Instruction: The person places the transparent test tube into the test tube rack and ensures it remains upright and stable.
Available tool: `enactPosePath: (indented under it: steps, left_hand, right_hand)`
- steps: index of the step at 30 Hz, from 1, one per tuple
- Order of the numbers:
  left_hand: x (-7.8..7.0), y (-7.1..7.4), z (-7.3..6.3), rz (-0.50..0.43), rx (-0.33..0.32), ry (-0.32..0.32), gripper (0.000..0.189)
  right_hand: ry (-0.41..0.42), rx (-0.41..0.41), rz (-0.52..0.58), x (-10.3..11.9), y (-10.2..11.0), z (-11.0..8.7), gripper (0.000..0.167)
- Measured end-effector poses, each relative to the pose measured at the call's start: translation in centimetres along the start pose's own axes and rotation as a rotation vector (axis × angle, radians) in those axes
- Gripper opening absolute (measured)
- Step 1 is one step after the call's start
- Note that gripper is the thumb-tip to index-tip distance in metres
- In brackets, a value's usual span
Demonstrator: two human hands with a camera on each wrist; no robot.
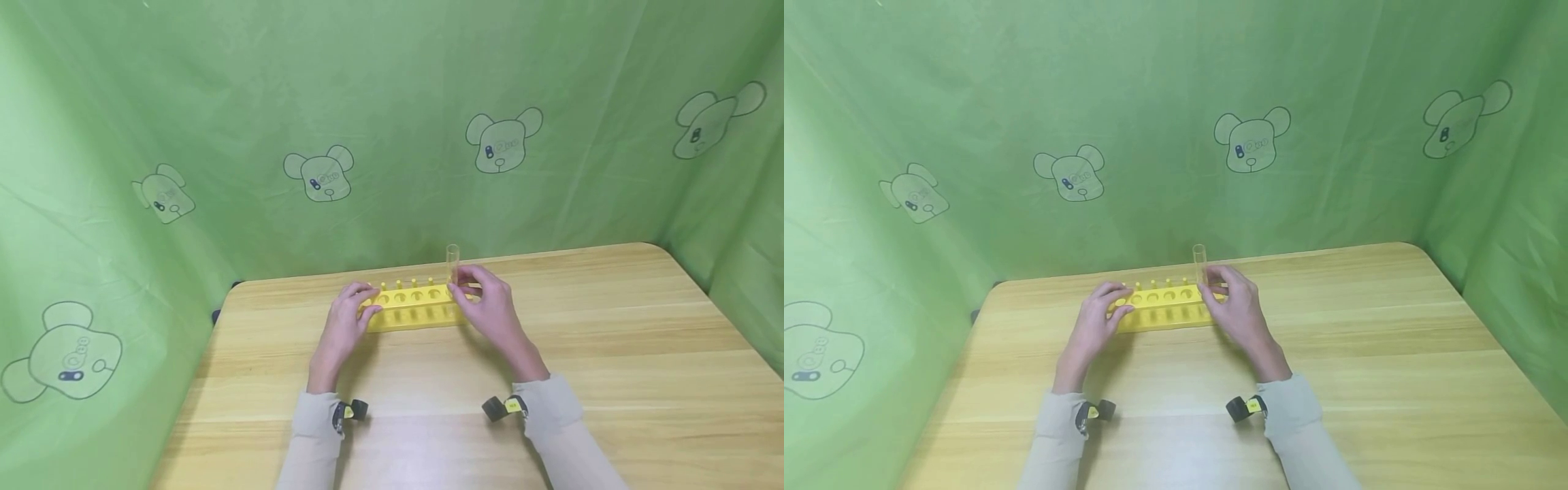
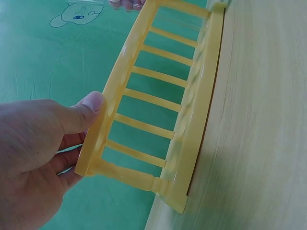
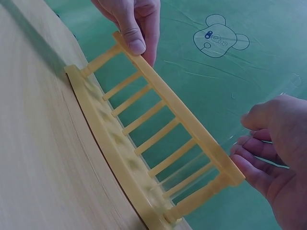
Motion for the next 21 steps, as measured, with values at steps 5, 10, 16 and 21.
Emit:
enactPosePath:
  steps: [5,10,16,21]
  left_hand:
    - [-0.1,-0.1,-0.1,0.004,0.0,0.002,0.034]
    - [-0.1,-0.3,-0.1,0.009,0.02,0.024,0.035]
    - [0.2,-0.5,-0.3,-0.007,0.04,0.056,0.038]
    - [1.0,-0.4,-0.8,-0.033,0.05,0.086,0.044]
  right_hand:
    - [-0.008,-0.004,0.005,-0.2,0.1,0.0,0.028]
    - [-0.016,-0.013,0.025,0.0,0.4,-0.1,0.03]
    - [-0.017,-0.058,0.063,0.2,1.5,-0.2,0.033]
    - [0.014,-0.08,0.038,0.0,3.0,-0.5,0.033]
Point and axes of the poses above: each hand's wrist, its own z-axis towards the middle knuckle, its own y-axis out of the back of the hand, x = y × z, the point moved 3 cm from there along z, towards the middle knuckle, and after that the axes turned 10 degrees about z, right-handed, at the moved point
